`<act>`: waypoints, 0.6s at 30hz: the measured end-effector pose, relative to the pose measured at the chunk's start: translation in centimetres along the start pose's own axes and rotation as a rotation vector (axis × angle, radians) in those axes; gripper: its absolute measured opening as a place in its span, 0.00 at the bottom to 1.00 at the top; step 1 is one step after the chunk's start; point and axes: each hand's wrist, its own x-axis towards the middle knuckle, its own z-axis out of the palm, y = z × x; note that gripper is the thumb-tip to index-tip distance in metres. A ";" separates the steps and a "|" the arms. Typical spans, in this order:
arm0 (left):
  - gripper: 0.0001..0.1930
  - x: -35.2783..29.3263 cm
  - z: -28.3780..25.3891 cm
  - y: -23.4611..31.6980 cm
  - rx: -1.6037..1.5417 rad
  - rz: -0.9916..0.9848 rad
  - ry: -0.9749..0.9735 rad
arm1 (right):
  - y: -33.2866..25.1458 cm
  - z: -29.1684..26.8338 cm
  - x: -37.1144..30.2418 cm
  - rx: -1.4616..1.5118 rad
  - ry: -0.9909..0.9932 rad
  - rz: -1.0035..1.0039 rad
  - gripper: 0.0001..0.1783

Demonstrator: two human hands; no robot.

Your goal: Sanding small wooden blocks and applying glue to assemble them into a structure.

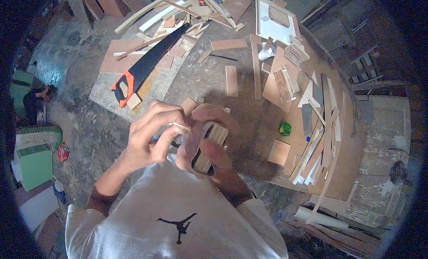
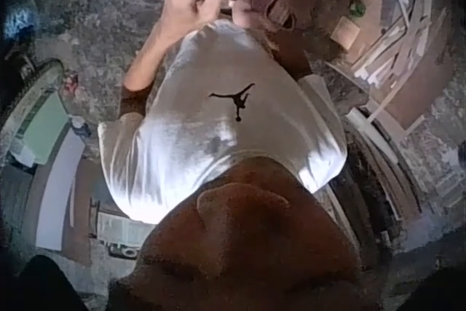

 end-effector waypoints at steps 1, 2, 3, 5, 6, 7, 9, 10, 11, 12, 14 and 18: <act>0.07 0.1 -0.1 0.0 0.002 0.001 -0.001 | 0.3 -0.2 -0.1 0.002 0.000 -0.002 0.26; 0.07 0.2 -0.1 0.1 -0.004 0.037 0.010 | 0.8 -0.8 -0.4 -0.234 -0.067 -0.076 0.26; 0.07 0.3 -0.2 0.1 -0.009 0.074 0.022 | 1.2 -1.2 -0.7 -0.470 -0.135 -0.150 0.27; 0.07 0.3 -0.3 -0.4 0.003 0.059 0.007 | 1.7 -2.2 -1.0 -0.380 -0.114 -0.098 0.29; 0.08 0.4 -0.3 -0.7 0.016 0.044 -0.009 | 1.7 -2.6 -1.0 -0.289 -0.091 -0.046 0.31; 0.08 0.4 -0.3 -0.6 0.010 0.040 -0.009 | 0.2 -2.0 -0.5 -0.293 -0.089 -0.041 0.31; 0.08 0.2 -0.6 -0.3 0.006 0.053 -0.017 | -3.5 0.5 0.9 -0.074 -0.027 0.400 0.25; 0.08 0.2 -0.6 -0.3 0.006 0.055 -0.019 | -3.3 0.5 1.0 -0.074 -0.026 0.398 0.25; 0.08 0.1 -0.7 -0.3 -0.001 0.057 -0.005 | -2.7 0.6 1.0 -0.066 -0.011 0.322 0.25; 0.08 0.1 -0.8 -0.3 -0.007 0.059 0.008 | -1.9 0.6 1.1 -0.057 0.004 0.247 0.26; 0.09 0.2 -0.7 -0.4 -0.002 0.059 -0.010 | -0.5 0.5 0.8 -0.040 0.031 0.106 0.27; 0.10 0.0 -1.0 0.1 -0.003 0.069 0.011 | 0.0 -0.2 0.1 -0.589 -0.084 -0.017 0.28</act>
